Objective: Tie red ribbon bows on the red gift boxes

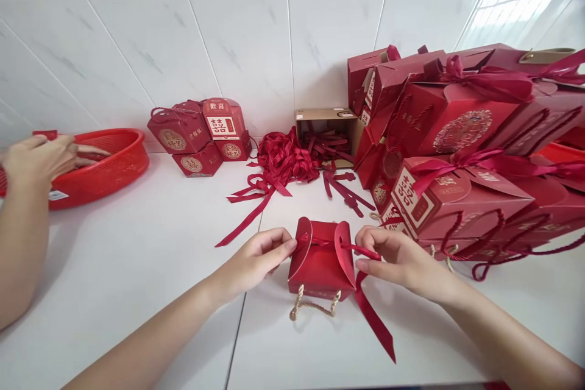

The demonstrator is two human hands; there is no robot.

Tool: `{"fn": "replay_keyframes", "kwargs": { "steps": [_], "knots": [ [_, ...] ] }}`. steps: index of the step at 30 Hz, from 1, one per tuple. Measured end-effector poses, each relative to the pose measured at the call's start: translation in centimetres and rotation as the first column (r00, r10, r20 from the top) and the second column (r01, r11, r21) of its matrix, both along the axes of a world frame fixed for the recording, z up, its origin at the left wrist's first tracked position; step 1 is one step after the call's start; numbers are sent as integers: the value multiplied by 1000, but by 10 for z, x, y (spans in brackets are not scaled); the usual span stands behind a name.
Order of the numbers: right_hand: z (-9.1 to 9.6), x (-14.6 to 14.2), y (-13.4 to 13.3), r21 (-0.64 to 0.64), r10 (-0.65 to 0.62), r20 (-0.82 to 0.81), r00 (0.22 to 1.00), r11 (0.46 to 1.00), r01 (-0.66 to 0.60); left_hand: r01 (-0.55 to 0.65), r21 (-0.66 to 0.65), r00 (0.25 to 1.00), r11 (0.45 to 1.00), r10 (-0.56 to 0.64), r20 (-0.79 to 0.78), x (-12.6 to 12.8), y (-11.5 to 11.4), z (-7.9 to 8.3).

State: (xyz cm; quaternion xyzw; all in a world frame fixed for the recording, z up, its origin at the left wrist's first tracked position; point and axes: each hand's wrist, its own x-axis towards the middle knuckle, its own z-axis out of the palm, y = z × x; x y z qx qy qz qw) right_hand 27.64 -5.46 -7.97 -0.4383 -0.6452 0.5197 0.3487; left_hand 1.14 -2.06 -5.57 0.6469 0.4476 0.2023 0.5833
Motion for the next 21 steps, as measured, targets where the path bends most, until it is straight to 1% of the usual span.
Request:
{"fn": "replay_keyframes", "kwargs": {
  "steps": [3,5,7,8,9,10,11,12,13,14,15,16,17,18,21],
  "knots": [
    [4,9,-2,-71,34,-32,999,997,-36,-21,-12,1000,1000,21,-9,-9,2,3],
    [6,11,-2,-78,31,-17,999,996,-32,-54,-25,999,998,54,1,-13,5,7],
    [8,10,-3,-7,-29,17,999,1000,30,-101,-30,995,994,101,23,-17,9,11],
    [8,8,-4,65,-88,46,995,994,85,-121,-26,992,992,122,32,-19,10,13],
    [9,7,-5,173,-159,79,984,975,143,-136,-19,990,991,137,39,-20,12,15],
    [8,6,-7,317,-230,112,967,930,185,-143,-12,989,990,144,42,-21,14,16],
    [8,6,-8,489,-297,139,945,850,195,-146,-8,988,989,146,41,-21,15,18],
    [7,7,-10,660,-356,157,921,732,170,-147,-5,989,989,147,34,-21,15,20],
    [5,9,-12,796,-406,169,898,593,118,-147,-6,989,989,147,23,-21,16,21],
    [3,12,-13,886,-444,178,878,461,53,-146,-10,989,989,146,12,-20,16,22],
    [1,15,-14,933,-471,191,861,359,-11,-140,-18,990,990,140,-2,-20,17,22],
    [-1,19,-14,954,-493,208,845,292,-64,-129,-29,992,991,128,-16,-19,17,22],
    [-4,22,-14,960,-509,229,830,257,-107,-113,-42,993,993,112,-29,-18,18,20],
    [-7,25,-14,958,-521,257,814,250,-142,-97,-55,995,994,95,-40,-17,19,18],
    [-16,26,-11,921,-547,383,744,292,-260,-64,-85,996,994,58,-74,-16,22,5]
  ]
}}
